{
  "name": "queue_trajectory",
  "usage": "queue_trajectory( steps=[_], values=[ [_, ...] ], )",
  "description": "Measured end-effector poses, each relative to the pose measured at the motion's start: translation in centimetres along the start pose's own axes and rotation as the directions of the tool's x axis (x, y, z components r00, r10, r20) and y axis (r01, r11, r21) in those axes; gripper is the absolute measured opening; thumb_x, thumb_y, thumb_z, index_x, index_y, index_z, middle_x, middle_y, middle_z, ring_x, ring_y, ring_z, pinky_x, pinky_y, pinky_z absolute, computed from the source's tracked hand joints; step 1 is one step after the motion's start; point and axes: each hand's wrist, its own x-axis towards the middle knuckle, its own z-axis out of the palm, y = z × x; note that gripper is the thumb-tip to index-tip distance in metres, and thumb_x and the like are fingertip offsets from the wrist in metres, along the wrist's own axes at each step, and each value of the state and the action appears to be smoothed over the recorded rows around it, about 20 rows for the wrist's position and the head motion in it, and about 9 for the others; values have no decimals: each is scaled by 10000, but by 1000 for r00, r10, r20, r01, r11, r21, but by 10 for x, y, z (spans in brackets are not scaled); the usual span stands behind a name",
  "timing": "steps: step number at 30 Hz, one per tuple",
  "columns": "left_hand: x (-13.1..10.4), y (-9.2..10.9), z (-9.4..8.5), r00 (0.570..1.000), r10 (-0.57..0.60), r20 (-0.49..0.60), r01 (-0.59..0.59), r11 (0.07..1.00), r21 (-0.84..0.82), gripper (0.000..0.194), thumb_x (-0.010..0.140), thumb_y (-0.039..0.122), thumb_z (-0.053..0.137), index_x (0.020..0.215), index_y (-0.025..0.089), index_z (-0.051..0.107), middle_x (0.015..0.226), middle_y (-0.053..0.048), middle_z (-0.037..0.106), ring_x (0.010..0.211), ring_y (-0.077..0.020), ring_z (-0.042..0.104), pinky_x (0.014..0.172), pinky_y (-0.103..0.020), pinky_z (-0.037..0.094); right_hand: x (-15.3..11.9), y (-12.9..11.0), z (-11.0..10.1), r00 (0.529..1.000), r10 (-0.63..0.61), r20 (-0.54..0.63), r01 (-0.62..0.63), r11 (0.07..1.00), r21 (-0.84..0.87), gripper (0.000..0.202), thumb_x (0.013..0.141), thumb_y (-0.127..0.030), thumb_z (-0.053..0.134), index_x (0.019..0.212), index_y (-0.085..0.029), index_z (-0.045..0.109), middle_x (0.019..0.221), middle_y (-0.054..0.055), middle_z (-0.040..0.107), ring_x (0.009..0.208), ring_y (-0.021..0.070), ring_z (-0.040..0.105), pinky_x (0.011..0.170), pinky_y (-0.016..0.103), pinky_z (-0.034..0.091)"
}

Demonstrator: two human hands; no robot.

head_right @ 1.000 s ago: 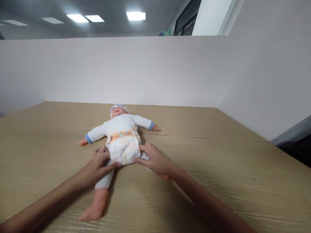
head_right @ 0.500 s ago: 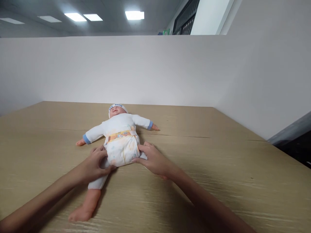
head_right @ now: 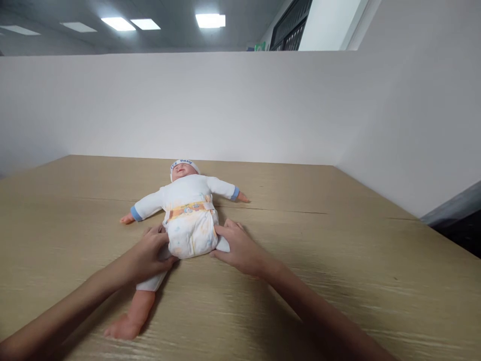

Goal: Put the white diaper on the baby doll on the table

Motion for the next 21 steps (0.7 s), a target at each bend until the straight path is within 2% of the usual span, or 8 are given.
queue_trajectory(
  steps=[4, 10, 14, 21],
  values=[
    [0, 4, -1, 1000, -7, 5, 6, 998, 70, 115, 841, 190, 745, 950, 193, 781, 1090, -117, 740, 1179, -369, 634, 1032, -485, 494, -1, -2, 0, 1000, 0, -15, -1, 999, -49, 169, 953, -341, 826, 1037, -230, 731, 990, 51, 674, 1037, 303, 597, 998, 454, 462],
    [-1, 2, 0, 1000, -10, -5, 11, 998, 59, 118, 819, 177, 760, 935, 192, 774, 1085, -119, 711, 1160, -356, 646, 998, -457, 518, -1, -4, -1, 1000, -22, -10, 22, 998, -60, 175, 986, -384, 800, 1038, -230, 736, 981, 57, 684, 1029, 307, 595, 987, 458, 461],
    [-2, -4, 2, 1000, 16, -18, -15, 999, 28, 140, 784, 137, 736, 912, 186, 764, 1085, -116, 689, 1141, -342, 640, 986, -442, 520, 0, -3, -1, 1000, -14, -21, 13, 999, -39, 194, 1017, -429, 762, 1052, -239, 764, 974, 64, 673, 1015, 310, 597, 982, 456, 461],
    [0, -4, 0, 998, 26, -50, -30, 997, -74, 172, 758, 133, 705, 908, 192, 765, 1117, -106, 674, 1137, -331, 643, 989, -437, 524, 2, -2, -4, 999, 32, -3, -32, 999, 28, 162, 1001, -396, 794, 1092, -261, 787, 983, 43, 659, 1029, 298, 592, 1008, 432, 440]
  ],
)
